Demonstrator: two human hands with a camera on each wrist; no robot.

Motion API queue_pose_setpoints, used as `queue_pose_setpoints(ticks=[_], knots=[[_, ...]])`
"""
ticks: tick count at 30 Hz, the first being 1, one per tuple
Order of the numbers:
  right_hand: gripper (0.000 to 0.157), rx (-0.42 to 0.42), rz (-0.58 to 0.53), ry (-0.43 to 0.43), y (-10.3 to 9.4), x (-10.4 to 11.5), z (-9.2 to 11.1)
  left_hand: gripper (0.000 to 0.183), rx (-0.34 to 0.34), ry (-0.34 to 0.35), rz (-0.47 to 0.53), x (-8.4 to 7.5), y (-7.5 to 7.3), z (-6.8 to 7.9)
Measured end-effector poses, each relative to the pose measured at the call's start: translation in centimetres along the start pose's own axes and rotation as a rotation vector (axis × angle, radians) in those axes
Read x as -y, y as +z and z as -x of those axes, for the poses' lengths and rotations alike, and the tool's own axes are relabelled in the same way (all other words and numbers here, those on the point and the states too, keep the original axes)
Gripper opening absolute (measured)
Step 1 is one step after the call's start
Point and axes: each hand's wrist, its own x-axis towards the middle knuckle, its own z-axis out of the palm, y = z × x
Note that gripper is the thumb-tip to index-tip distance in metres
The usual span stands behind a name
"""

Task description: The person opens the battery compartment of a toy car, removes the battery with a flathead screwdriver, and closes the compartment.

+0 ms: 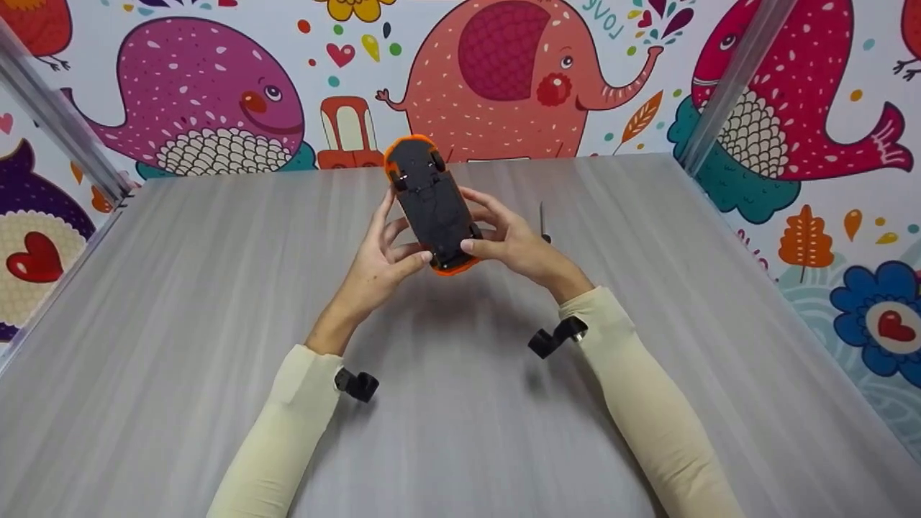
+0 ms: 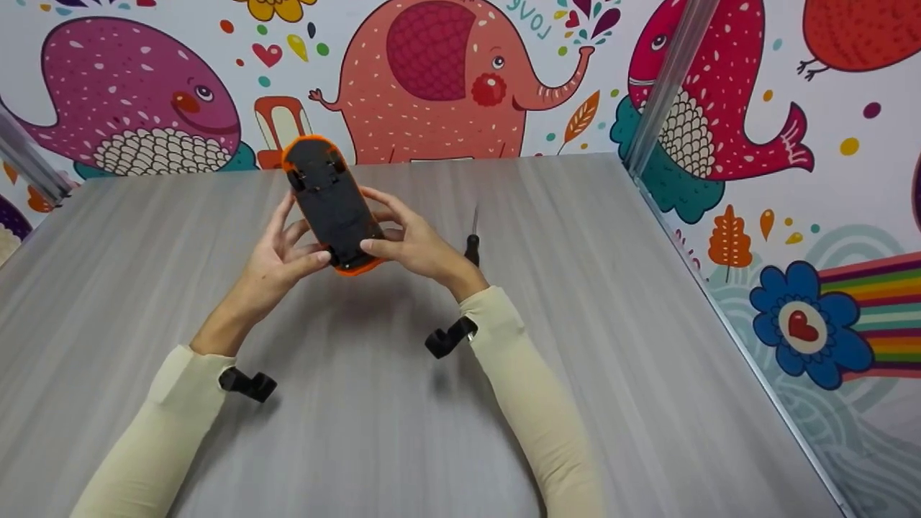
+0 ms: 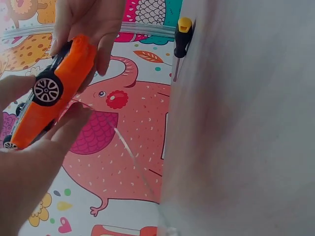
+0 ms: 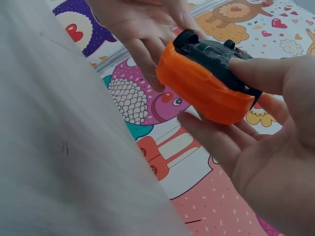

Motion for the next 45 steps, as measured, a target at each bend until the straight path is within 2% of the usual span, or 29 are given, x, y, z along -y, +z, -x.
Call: queue_pose_setpoints(ticks=[5, 10, 16, 24, 38, 45], knots=[[0.073, -0.04, 0.027, 0.023, 0.2, 0.1, 0.1, 0.101, 0.002, 0.007, -0.012, 0.1, 0.1, -0.1], [0.073, -0.05, 0.058, 0.06, 0.9, 0.2, -0.1, 0.098, -0.009, -0.013, -0.051, 0.2, 0.1, 0.0], [0.074, -0.026, 0.052, 0.077, 1.4, 0.3, -0.2, 0.1, -0.022, -0.027, -0.08, 0.3, -0.1, 0.1], [0.079, 0.026, 0.018, 0.06, 1.7, 0.2, -0.2, 0.104, -0.018, 0.009, -0.056, 0.6, -0.2, 0.2], [0.073, 0.008, 0.117, 0.076, 1.7, 0.4, -0.2, 0.095, -0.112, 0.011, -0.104, 0.3, 0.0, 0.1], [0.065, -0.049, 0.103, 0.061, 1.8, 0.7, 0.0, 0.095, -0.076, -0.016, -0.068, 0.5, 0.1, 0.2]])
